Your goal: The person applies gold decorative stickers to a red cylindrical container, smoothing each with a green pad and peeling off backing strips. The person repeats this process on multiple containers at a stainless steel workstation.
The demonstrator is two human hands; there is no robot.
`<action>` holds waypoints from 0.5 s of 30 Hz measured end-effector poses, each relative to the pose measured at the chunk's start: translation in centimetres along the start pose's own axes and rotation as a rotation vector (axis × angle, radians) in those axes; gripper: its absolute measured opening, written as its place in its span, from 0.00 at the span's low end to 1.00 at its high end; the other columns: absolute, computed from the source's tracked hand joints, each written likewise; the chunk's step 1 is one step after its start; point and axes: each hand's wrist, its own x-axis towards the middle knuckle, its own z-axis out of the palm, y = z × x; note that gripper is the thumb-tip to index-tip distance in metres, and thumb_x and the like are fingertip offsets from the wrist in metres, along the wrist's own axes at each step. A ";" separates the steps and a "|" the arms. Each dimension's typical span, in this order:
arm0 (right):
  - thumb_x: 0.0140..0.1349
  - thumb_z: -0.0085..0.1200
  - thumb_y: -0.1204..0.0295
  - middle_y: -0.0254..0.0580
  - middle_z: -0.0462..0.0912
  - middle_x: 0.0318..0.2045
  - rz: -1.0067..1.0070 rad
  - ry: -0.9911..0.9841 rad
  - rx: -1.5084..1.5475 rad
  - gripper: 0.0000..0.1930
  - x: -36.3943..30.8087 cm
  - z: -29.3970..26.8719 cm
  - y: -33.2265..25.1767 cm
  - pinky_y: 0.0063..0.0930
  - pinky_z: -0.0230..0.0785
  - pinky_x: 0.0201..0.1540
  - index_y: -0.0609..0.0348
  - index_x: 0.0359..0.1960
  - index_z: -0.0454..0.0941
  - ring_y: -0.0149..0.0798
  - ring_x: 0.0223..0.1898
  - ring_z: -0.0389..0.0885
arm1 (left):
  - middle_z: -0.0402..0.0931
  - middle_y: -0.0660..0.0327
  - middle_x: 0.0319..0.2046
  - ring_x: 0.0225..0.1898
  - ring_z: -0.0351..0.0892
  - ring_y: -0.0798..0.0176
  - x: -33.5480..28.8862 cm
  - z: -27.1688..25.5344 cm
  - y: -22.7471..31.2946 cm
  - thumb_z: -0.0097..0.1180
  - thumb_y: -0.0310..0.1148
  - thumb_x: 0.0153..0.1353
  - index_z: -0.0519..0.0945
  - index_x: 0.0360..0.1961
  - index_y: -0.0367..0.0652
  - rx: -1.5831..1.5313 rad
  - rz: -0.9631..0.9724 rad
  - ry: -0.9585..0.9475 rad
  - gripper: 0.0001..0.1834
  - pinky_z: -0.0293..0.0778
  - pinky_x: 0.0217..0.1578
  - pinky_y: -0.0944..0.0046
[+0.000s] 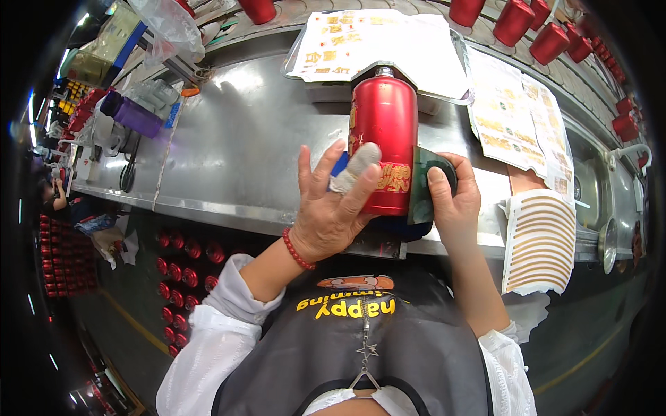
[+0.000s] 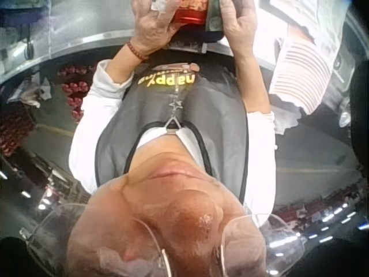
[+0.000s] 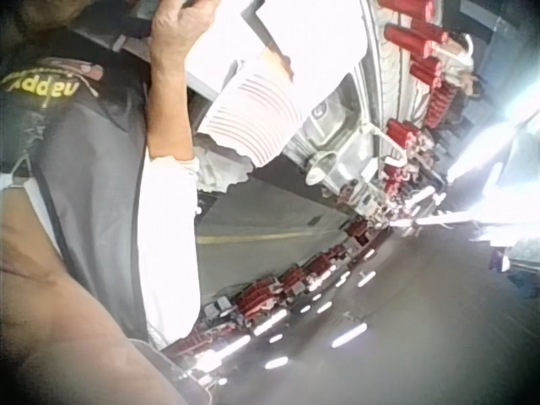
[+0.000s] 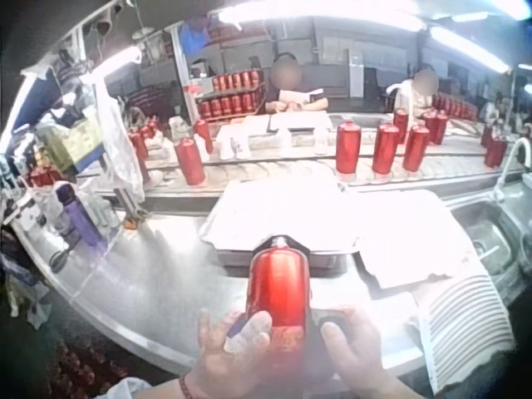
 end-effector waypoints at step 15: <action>0.64 0.62 0.71 0.38 0.80 0.30 -0.025 -0.010 -0.159 0.08 2.6 -0.5 -2.2 0.25 0.70 0.40 0.59 0.40 0.79 0.32 0.33 0.77 | 0.75 0.46 0.55 0.68 0.59 0.43 -0.5 0.4 -1.3 0.69 0.57 0.52 0.63 0.71 0.36 -0.226 -0.268 -0.096 0.53 0.36 0.70 0.31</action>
